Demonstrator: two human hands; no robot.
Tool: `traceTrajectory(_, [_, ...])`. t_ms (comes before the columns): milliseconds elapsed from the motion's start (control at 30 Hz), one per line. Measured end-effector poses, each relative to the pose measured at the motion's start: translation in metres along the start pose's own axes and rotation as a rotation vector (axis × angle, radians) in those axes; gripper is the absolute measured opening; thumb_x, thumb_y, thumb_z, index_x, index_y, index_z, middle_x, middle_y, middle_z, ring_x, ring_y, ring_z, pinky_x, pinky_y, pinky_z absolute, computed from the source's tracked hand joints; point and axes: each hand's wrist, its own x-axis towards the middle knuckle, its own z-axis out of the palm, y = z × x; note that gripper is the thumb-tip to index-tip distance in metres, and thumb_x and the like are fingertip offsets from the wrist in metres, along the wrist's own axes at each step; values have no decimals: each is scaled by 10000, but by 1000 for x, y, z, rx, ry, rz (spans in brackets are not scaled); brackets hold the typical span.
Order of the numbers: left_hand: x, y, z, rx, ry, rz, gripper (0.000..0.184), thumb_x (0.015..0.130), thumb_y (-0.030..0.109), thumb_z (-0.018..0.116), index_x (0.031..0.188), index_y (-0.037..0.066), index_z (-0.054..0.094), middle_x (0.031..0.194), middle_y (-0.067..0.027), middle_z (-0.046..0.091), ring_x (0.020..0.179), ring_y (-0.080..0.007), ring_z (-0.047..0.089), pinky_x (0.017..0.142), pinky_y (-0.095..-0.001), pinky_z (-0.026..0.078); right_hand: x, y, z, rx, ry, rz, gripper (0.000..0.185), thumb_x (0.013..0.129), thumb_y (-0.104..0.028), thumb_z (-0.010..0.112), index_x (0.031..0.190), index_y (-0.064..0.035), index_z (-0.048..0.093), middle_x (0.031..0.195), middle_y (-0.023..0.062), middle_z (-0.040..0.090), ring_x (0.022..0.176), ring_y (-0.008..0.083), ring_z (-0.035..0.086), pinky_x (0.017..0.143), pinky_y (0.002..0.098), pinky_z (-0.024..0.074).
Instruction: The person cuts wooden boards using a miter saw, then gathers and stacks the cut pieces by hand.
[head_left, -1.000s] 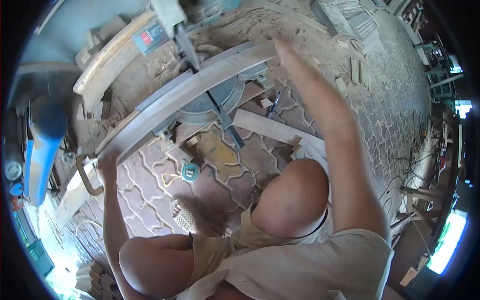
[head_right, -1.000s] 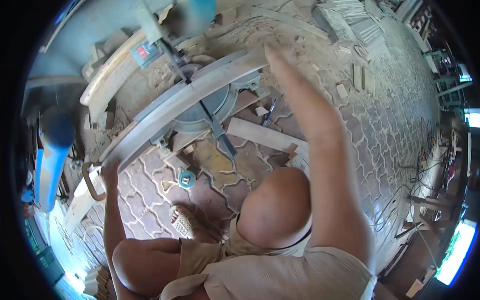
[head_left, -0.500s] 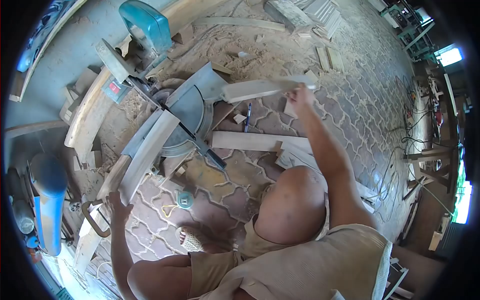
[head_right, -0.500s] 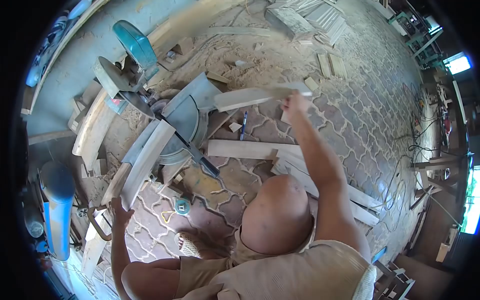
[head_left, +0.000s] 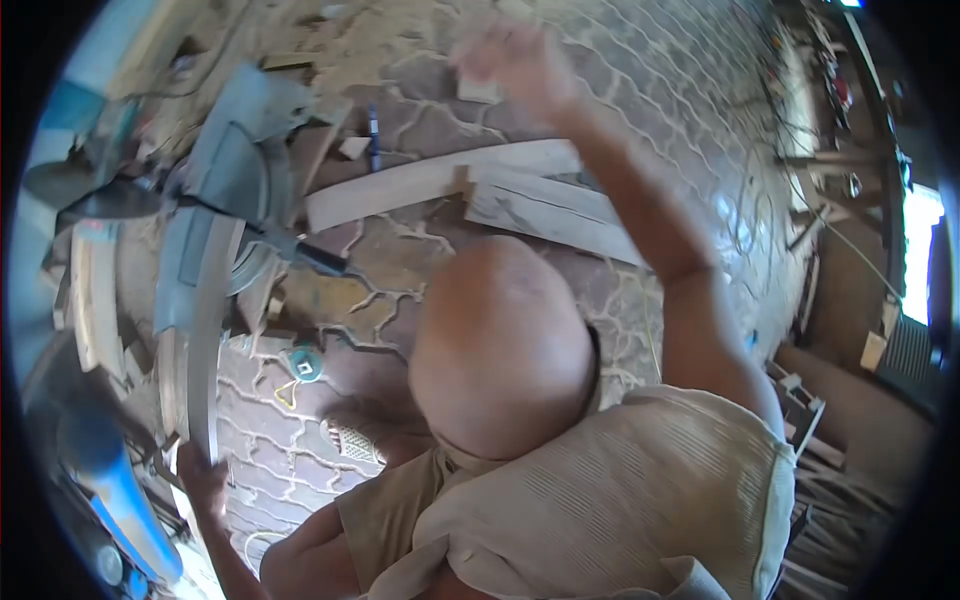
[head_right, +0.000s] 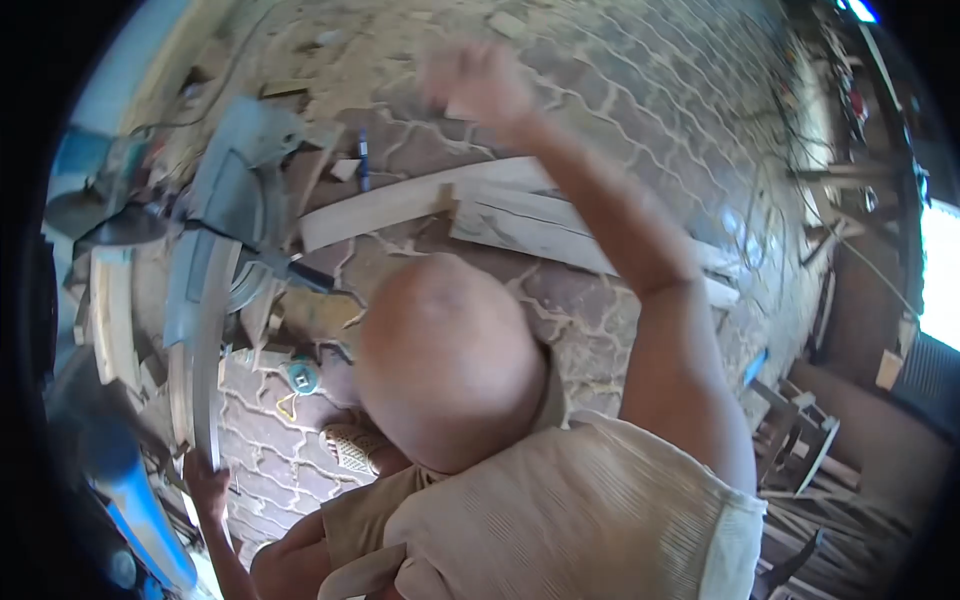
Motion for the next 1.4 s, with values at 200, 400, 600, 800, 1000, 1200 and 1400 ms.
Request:
traceTrajectory(200, [-9,101,-48,-494,-298,-212,474,549,21,749,992,24,579,813,-12,475,670,-124,466,584,-301,413,-129,29,89,-361,-184,98,529,813,-317,749,1265,-91,595,1217,127,649,1128,309,640,913,466,504])
traceTrajectory(400, [20,163,-54,-394,-389,-42,516,484,71,834,949,15,620,818,-28,552,728,-155,536,636,-320,462,-86,56,148,-856,-214,27,790,713,-362,805,1377,-58,503,1384,120,526,1289,317,485,1060,517,366])
traceTrajectory(600, [15,176,-59,-410,-410,-58,509,466,76,833,933,12,640,826,-22,557,752,-159,549,663,-318,461,-125,46,149,-875,-428,-237,424,844,-317,645,1210,-116,570,1145,86,574,1139,262,545,962,436,396])
traceTrajectory(800, [39,221,-89,-568,-457,-28,519,526,120,810,1007,-3,659,852,-36,576,778,-159,567,700,-305,461,-166,28,138,-860,-434,-543,313,859,-230,541,1155,-130,552,971,46,585,940,251,612,891,409,462])
traceTrajectory(1000, [105,322,-51,-625,-762,27,419,784,179,772,1142,-20,680,862,-75,658,769,-141,625,683,-302,498,-167,38,139,-735,-184,-929,337,844,-256,601,1171,-176,602,1060,44,614,1051,255,623,919,411,465])
traceTrajectory(1200, [134,356,72,-1217,-1156,-88,651,830,220,765,1387,12,500,1206,-92,650,1060,-167,646,845,-324,548,-186,-19,124,-1244,-201,-1113,525,834,-306,588,1349,-203,577,1381,139,550,1322,318,510,1103,543,379])
traceTrajectory(1400, [117,381,78,-1344,-1169,-177,799,747,24,768,1461,23,411,1312,-105,606,1202,-214,612,989,-377,537,-168,3,157,-483,-252,-909,605,772,-361,590,1335,-144,545,1164,122,575,1247,330,523,1124,550,342])
